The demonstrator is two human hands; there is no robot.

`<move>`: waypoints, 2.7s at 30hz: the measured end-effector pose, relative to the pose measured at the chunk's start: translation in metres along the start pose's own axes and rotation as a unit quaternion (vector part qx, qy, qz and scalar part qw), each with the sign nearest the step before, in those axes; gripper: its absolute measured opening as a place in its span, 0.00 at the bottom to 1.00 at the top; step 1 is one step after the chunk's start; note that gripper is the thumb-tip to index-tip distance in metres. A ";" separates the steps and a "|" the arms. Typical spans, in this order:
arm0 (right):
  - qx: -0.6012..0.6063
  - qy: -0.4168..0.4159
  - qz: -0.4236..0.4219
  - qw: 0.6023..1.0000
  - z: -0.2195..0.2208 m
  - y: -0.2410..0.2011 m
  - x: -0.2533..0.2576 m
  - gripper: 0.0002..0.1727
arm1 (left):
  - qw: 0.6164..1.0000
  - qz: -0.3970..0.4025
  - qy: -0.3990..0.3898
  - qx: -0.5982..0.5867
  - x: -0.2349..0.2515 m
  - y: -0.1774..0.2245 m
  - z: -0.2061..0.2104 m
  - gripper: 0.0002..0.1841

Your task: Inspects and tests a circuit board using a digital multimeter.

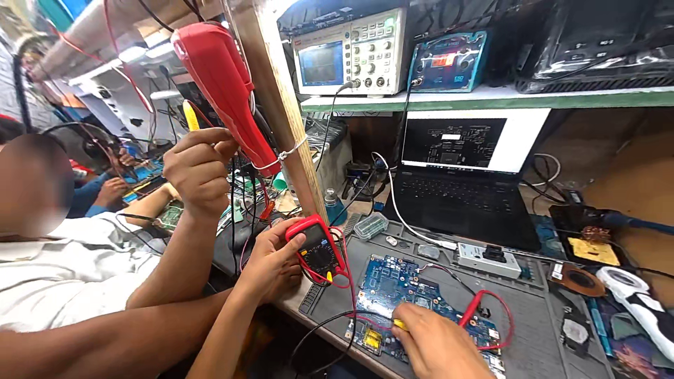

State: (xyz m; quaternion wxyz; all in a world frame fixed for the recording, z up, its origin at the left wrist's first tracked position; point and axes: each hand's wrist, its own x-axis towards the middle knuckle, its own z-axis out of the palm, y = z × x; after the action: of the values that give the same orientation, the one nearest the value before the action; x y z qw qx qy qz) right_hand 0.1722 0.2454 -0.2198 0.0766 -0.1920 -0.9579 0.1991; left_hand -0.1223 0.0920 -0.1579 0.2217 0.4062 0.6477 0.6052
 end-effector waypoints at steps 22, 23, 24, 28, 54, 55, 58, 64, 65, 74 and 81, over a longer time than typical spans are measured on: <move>-0.029 -0.045 0.159 0.986 -0.074 0.073 -0.071 0.20 | 0.992 0.022 -0.084 0.091 0.012 -0.047 0.028 0.29; -0.033 -0.033 0.168 0.985 -0.074 0.079 -0.072 0.21 | 0.993 0.027 -0.082 0.076 0.011 -0.048 0.030 0.29; -0.036 -0.021 0.178 0.983 -0.074 0.084 -0.072 0.21 | 0.995 0.030 -0.076 0.064 0.009 -0.050 0.033 0.30; -0.015 0.010 0.168 0.986 -0.067 0.089 -0.070 0.21 | 0.999 0.027 -0.015 0.011 0.000 -0.058 0.045 0.30; 0.173 0.077 -0.003 0.982 0.037 -0.009 0.090 0.23 | 0.967 0.089 0.014 0.239 -0.072 -0.091 0.045 0.31; 0.155 0.072 -0.001 0.985 0.041 -0.008 0.088 0.23 | 0.959 0.089 0.020 0.269 -0.080 -0.092 0.046 0.29; 0.139 0.084 0.007 0.987 0.047 -0.007 0.085 0.22 | 0.939 0.131 0.059 0.311 -0.090 -0.107 0.048 0.22; 0.225 0.218 -0.011 0.950 0.022 -0.014 0.081 0.15 | 0.926 0.149 0.161 0.309 -0.090 -0.089 0.047 0.14; 0.244 0.224 -0.009 0.944 0.016 -0.016 0.082 0.14 | 0.934 0.141 0.170 0.282 -0.087 -0.082 0.047 0.15; 0.311 0.232 0.007 0.922 0.030 -0.025 0.112 0.22 | 0.960 0.088 0.254 0.074 -0.037 -0.075 0.078 0.19; 0.256 0.233 -0.065 0.936 0.052 -0.026 0.123 0.36 | 0.987 0.058 0.146 -0.013 -0.030 -0.092 0.078 0.21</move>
State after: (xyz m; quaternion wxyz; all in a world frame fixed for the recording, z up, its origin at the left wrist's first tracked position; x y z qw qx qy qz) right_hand 0.0396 0.2536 -0.2479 0.3573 -0.1441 -0.8403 0.3815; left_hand -0.0680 0.1214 -0.2659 0.0944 0.3475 0.6406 0.6782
